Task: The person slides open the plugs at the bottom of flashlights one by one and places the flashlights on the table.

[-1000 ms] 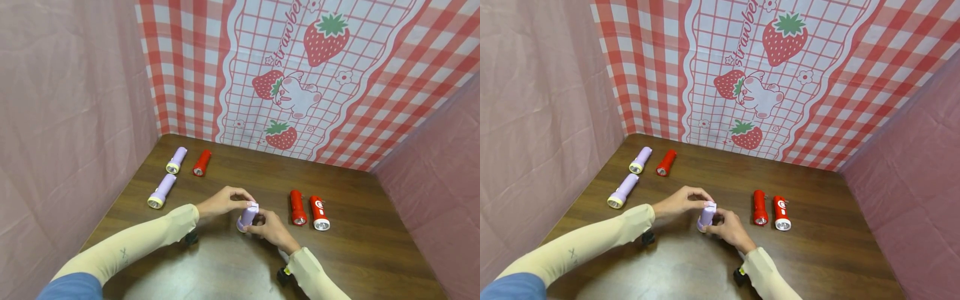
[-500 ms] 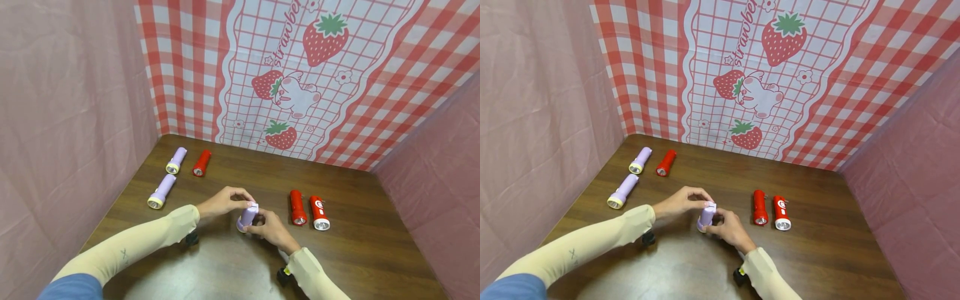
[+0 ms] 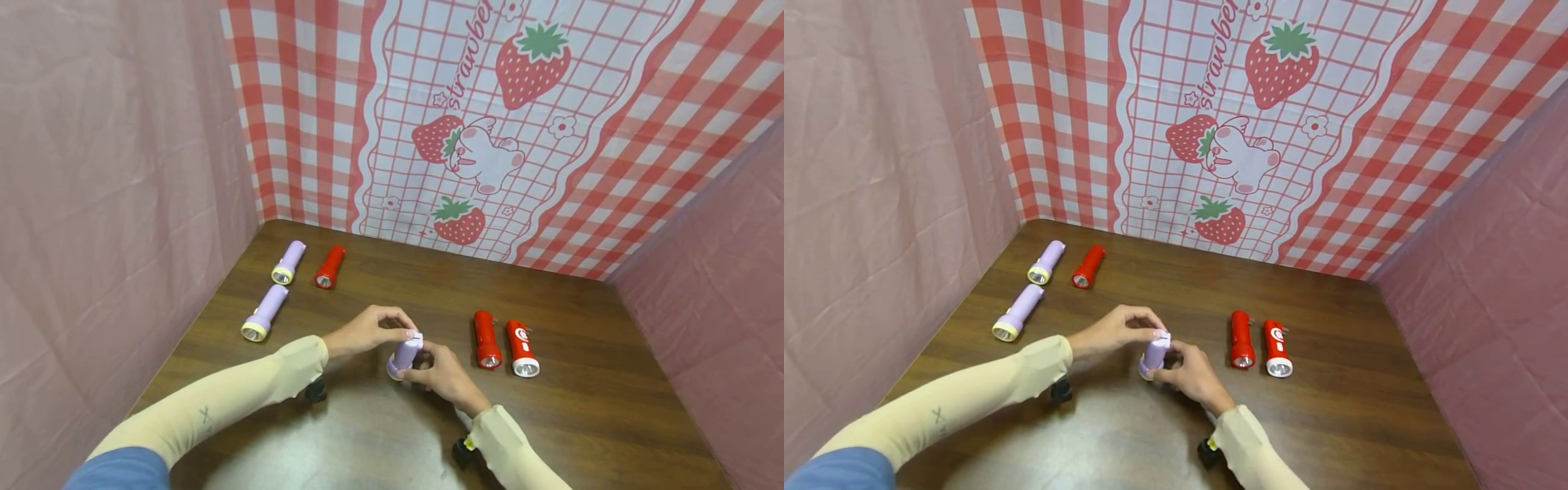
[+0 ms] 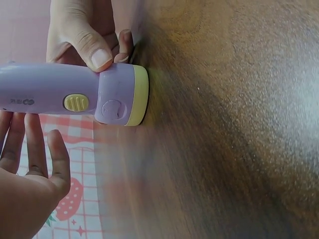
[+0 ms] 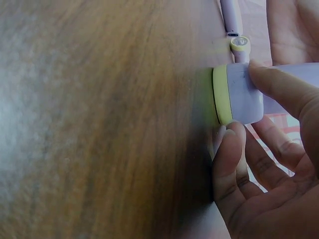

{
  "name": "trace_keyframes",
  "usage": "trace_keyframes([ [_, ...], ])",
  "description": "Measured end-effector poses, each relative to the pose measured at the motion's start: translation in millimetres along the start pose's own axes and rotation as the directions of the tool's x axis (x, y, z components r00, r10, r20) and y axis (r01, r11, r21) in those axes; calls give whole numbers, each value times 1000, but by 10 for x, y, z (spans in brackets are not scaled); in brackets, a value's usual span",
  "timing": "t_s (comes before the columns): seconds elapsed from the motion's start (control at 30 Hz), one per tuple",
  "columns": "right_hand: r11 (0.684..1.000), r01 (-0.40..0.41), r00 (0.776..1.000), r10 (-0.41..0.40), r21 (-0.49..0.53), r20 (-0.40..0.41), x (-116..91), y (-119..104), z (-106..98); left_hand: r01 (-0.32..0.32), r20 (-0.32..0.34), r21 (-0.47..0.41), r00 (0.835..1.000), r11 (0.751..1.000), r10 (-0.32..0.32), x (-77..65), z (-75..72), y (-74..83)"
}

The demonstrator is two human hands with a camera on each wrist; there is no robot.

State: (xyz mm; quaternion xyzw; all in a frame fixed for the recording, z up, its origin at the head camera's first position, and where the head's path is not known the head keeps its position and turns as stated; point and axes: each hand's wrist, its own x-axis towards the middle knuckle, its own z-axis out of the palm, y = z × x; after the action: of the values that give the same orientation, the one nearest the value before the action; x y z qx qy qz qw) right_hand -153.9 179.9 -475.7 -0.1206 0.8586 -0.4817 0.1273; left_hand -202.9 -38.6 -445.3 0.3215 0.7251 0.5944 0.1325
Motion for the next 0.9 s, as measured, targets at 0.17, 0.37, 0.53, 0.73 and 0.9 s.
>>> trace_keyframes([
  [0.17,1000,-9,1000,9,4,-1,-6,-4,-3,2,-9,-10,1000,1000,-2,10,16,-5],
  [0.37,1000,-9,1000,9,-7,1,-8,2,-4,7,-19,-14,1000,1000,-8,19,34,-6],
  [0.53,1000,-11,1000,11,-5,-1,-9,2,-4,10,-29,-13,1000,1000,-10,24,45,-3],
  [0.73,1000,-14,1000,14,-8,-5,-7,9,-8,17,-35,-32,999,999,-18,26,56,4],
  [0.9,1000,-11,1000,11,-4,-5,-8,7,-1,38,-43,-49,998,998,-40,28,68,7],
])
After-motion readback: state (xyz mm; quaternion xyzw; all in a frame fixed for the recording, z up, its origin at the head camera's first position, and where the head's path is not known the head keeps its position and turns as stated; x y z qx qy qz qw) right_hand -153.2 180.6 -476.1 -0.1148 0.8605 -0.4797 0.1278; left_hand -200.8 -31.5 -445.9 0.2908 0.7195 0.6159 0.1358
